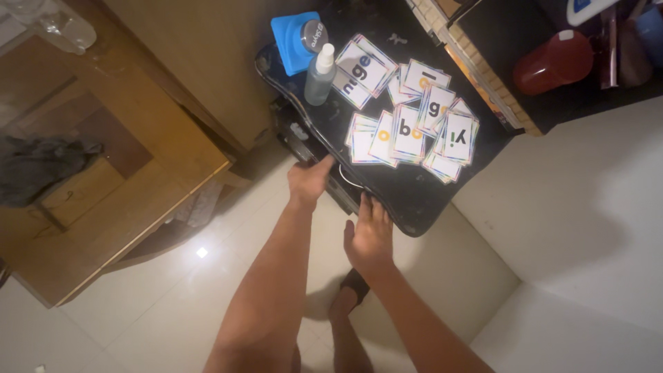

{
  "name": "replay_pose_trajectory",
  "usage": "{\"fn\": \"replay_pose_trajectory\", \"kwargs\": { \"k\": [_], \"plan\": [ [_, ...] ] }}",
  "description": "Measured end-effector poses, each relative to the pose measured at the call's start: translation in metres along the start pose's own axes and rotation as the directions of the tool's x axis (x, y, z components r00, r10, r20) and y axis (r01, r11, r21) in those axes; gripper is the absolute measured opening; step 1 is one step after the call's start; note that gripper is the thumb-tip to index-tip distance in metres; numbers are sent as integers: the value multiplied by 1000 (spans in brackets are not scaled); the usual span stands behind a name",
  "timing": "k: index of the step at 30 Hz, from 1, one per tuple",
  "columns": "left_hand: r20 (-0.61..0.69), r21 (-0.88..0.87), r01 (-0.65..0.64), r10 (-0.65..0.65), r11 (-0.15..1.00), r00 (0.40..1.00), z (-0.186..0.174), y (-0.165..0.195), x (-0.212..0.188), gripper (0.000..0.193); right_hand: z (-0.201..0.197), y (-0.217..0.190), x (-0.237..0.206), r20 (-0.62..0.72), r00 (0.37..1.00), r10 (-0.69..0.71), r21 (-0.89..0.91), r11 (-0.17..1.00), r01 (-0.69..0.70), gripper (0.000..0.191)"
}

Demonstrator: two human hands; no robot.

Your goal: The person opens a bedside drawer and removes items one at a time, placing a charger adapter, sunglasses, a small yellow object, a beaded necklace, scissors, and flashcards onto a nearby wooden table, then continues lifting cables and other small items out of the drawer.

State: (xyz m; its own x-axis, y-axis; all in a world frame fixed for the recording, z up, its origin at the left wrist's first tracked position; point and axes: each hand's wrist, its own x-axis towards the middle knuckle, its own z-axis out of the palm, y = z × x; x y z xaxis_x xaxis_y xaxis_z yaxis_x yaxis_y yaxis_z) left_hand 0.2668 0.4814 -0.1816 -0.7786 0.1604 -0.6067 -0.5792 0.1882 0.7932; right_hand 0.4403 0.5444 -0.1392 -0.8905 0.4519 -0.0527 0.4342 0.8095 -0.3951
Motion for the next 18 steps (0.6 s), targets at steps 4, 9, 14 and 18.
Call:
{"fn": "replay_pose_trajectory", "kwargs": {
  "k": [4, 9, 14, 18],
  "plan": [
    [-9, 12, 64, -64, 998, 998, -7, -1, -3, 46, -1, -2, 3, 4, 1000, 13, -57, 998, -13, 66],
    [1, 54, 87, -87, 995, 996, -25, -5, -10, 42, -2, -8, 5, 36, 999, -15, -24, 1000, 16, 47],
    [-1, 13, 56, -56, 998, 998, -47, -8, -22, 41, -1, -18, 3, 4, 998, -70, 56, 996, 70, 39],
    [-7, 29, 78, -78, 997, 997, -56, -10, -27, 40, -1, -23, 0, 5, 992, -122, 69, 990, 122, 40]
  ]
}}
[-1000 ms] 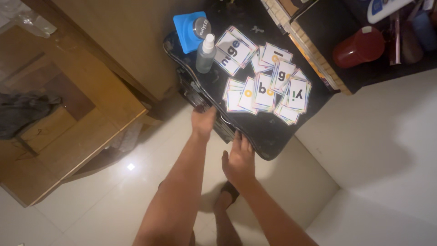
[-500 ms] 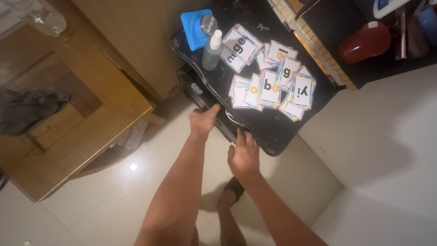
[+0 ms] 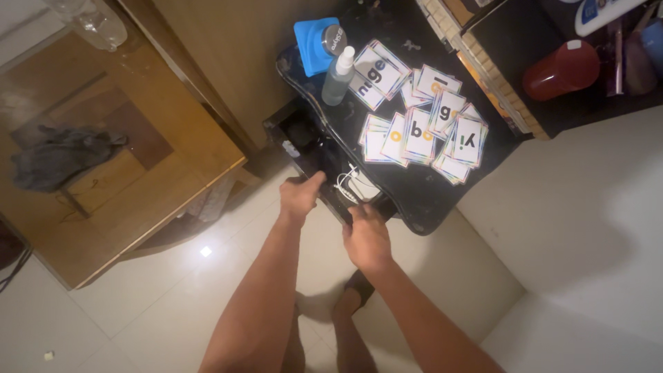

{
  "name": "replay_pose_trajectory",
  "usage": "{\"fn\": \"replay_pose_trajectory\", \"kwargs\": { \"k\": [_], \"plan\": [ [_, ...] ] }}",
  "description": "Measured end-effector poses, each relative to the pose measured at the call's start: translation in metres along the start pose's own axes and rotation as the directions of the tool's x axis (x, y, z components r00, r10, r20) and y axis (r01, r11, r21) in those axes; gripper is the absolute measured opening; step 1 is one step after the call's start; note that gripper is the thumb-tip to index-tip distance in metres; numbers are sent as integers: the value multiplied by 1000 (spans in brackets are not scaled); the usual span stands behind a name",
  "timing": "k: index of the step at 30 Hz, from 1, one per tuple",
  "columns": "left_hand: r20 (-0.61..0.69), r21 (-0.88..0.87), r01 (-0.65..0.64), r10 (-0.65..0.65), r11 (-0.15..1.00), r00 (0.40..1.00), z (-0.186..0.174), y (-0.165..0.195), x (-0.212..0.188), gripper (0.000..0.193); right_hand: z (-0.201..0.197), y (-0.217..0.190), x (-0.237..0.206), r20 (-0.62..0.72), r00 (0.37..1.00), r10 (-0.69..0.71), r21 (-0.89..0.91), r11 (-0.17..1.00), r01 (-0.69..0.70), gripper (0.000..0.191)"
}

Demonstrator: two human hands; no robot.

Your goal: The person opens a bedside drawer and removes items one at a time, placing a charger adapter, sunglasses, a small yellow object, a beaded necklace, scissors, and flashcards onto a nearby wooden table, then continues lifting cables and other small items out of the drawer.

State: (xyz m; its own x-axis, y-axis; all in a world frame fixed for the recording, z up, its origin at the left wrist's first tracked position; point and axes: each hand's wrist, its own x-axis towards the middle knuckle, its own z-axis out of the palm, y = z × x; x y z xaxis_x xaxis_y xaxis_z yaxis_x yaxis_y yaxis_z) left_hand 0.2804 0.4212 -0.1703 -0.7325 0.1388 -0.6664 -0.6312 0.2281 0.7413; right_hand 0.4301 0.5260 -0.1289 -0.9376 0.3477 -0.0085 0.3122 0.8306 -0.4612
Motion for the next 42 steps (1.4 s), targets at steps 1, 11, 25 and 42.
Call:
{"fn": "replay_pose_trajectory", "kwargs": {
  "k": [1, 11, 25, 42],
  "plan": [
    [-1, -5, -4, 4, 1000, 1000, -2, -1, -1, 40, 0, -1, -1, 10, 1000, 3, 2, 1000, -3, 39],
    [2, -5, -41, 41, 999, 999, -40, -22, -13, 41, 13, -28, -23, 102, 994, 47, 67, 996, -54, 35],
    [-25, 60, 5, -3, 998, 1000, -56, -25, -24, 40, 21, -36, -36, 185, 982, 27, 85, 995, -43, 34],
    [-34, 77, -7, 10, 997, 999, -59, -28, -27, 41, 21, -36, -37, 177, 984, -8, 89, 996, -8, 36]
  ]
}}
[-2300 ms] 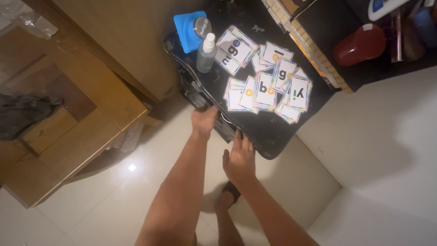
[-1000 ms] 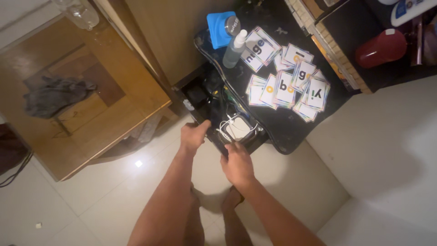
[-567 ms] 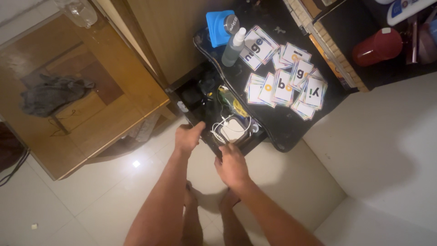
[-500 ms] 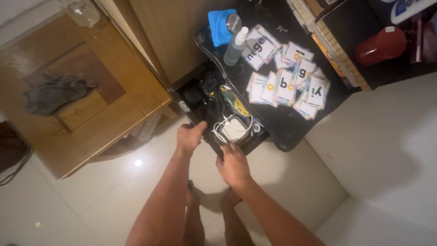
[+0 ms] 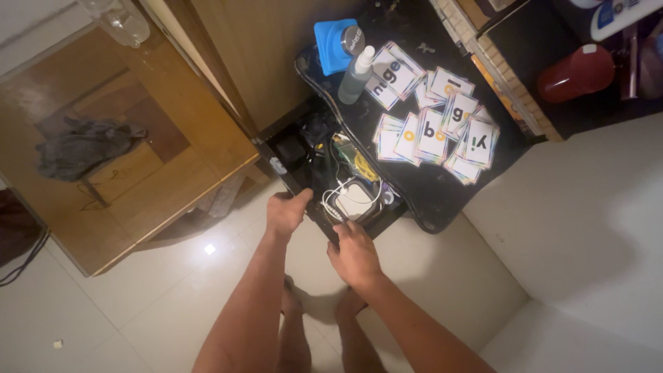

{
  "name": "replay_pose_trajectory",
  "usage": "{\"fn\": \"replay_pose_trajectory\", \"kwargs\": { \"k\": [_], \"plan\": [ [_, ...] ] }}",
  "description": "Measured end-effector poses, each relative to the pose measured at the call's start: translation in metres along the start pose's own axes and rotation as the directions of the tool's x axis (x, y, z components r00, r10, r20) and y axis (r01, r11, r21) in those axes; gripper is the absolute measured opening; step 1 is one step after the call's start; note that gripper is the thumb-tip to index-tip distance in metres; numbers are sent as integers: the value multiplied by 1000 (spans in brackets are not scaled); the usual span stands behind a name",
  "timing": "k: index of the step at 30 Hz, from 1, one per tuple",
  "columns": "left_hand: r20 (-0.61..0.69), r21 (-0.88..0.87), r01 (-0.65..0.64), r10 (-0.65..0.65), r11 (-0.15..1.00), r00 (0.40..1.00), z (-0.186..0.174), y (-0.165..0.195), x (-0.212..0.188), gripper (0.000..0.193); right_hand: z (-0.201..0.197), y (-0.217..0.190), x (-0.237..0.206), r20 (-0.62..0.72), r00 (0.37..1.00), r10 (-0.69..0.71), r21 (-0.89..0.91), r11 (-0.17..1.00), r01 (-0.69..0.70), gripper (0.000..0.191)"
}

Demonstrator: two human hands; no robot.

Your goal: The person opens a bedside drawer and removes items one at a time, placing a charger adapter, sunglasses, a small yellow object, a beaded necklace, scissors, and flashcards onto a nearby wooden table, then continues lifting cables and other small items out of the drawer.

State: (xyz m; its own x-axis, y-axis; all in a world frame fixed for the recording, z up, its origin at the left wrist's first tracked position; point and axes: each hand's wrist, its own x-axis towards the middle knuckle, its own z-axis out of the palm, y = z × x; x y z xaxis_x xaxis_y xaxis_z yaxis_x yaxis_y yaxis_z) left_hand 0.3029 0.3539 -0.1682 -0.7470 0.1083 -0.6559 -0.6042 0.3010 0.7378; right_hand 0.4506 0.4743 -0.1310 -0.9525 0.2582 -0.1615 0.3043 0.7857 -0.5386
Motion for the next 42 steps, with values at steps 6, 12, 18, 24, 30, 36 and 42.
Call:
{"fn": "replay_pose_trajectory", "kwargs": {
  "k": [6, 12, 18, 24, 30, 36, 42],
  "plan": [
    [-3, -33, -2, 2, 999, 1000, -1, 0, -2, 39, 0, 0, 1, -47, 998, -46, -36, 998, 44, 35],
    [-2, 40, 35, -35, 999, 999, -8, 7, -2, 42, 2, -2, 0, -32, 999, -30, -3, 1000, 30, 36],
    [13, 39, 10, -11, 999, 1000, -8, -2, 2, 45, 6, -3, -3, -69, 996, -55, -37, 998, 52, 36],
    [34, 95, -35, 31, 995, 999, -14, -11, 7, 51, 1, -8, -5, -65, 998, -7, 48, 999, 10, 37],
    [116, -5, 43, -42, 999, 992, -39, -28, 16, 70, -19, -45, -3, -79, 995, 58, -10, 998, -58, 28],
    [-10, -660, 124, -173, 741, 985, -154, -70, 32, 88, 29, -97, 16, 145, 952, 270, 214, 931, -297, 26],
    [-89, -958, -74, -41, 278, 995, -269, -106, 51, 45, 146, -126, 131, 358, 912, 201, 778, 476, -411, 61]
  ]
}}
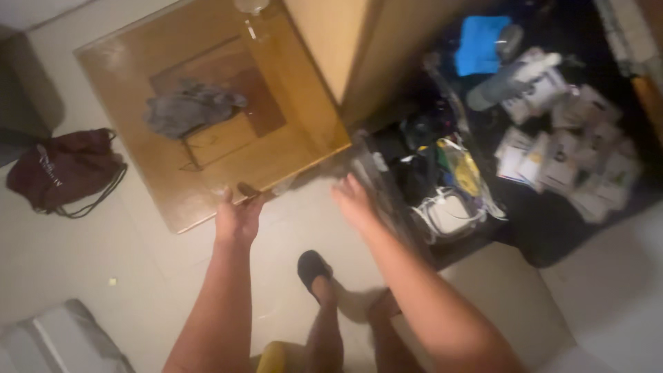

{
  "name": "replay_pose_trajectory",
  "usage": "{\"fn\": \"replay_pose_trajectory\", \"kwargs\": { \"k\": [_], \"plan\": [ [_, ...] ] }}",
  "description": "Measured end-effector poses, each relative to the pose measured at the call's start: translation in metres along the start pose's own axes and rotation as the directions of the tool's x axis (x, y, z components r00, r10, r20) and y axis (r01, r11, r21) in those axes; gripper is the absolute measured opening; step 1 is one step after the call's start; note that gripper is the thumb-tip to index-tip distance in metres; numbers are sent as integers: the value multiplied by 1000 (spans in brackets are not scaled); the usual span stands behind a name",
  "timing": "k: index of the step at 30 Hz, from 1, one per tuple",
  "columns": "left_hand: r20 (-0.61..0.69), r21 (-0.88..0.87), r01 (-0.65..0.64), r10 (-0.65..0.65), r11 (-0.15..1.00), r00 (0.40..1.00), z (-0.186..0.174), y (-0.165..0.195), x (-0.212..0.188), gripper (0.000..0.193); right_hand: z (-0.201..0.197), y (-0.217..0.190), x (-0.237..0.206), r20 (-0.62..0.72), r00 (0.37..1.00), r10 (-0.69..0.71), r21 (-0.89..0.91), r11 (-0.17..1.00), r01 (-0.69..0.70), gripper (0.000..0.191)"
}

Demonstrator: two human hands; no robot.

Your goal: The person opens a bedside drawer and removes items one at a time, placing a charger adapter, sunglasses, a small yellow object, a beaded necklace, scissors, and flashcards onto a nearby wooden table, then continues lifting cables and other small items out of the drawer.

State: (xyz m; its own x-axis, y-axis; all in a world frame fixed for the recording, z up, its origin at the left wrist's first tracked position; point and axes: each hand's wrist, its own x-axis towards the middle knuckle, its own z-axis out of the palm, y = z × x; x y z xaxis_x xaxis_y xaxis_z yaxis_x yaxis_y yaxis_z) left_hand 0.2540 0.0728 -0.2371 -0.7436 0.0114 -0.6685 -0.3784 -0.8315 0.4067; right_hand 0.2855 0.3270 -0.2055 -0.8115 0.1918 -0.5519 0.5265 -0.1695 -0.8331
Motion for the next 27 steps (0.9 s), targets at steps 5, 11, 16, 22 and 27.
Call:
{"fn": "replay_pose_trajectory", "kwargs": {
  "k": [5, 11, 16, 22, 27],
  "plan": [
    [-186, 132, -74, 98, 989, 978, -10, 16, 6, 33, 39, -20, 50, -11, 990, 141, 327, 936, -130, 64],
    [-239, 94, -80, 101, 992, 966, -6, 20, 9, 35, 50, -30, 49, 106, 992, 73, 405, 908, -110, 47],
    [-216, 123, -64, 89, 990, 972, -14, 21, 21, 36, 50, -28, 55, 136, 990, 44, 413, 906, -98, 45],
    [-213, 98, -76, 95, 992, 972, -12, 25, 28, 35, 50, -29, 62, 149, 988, 43, 383, 919, -98, 43],
    [-132, 197, -117, 145, 973, 981, 2, 35, 23, 38, 56, -34, 71, 88, 989, 121, 409, 901, -146, 43]
  ]
}}
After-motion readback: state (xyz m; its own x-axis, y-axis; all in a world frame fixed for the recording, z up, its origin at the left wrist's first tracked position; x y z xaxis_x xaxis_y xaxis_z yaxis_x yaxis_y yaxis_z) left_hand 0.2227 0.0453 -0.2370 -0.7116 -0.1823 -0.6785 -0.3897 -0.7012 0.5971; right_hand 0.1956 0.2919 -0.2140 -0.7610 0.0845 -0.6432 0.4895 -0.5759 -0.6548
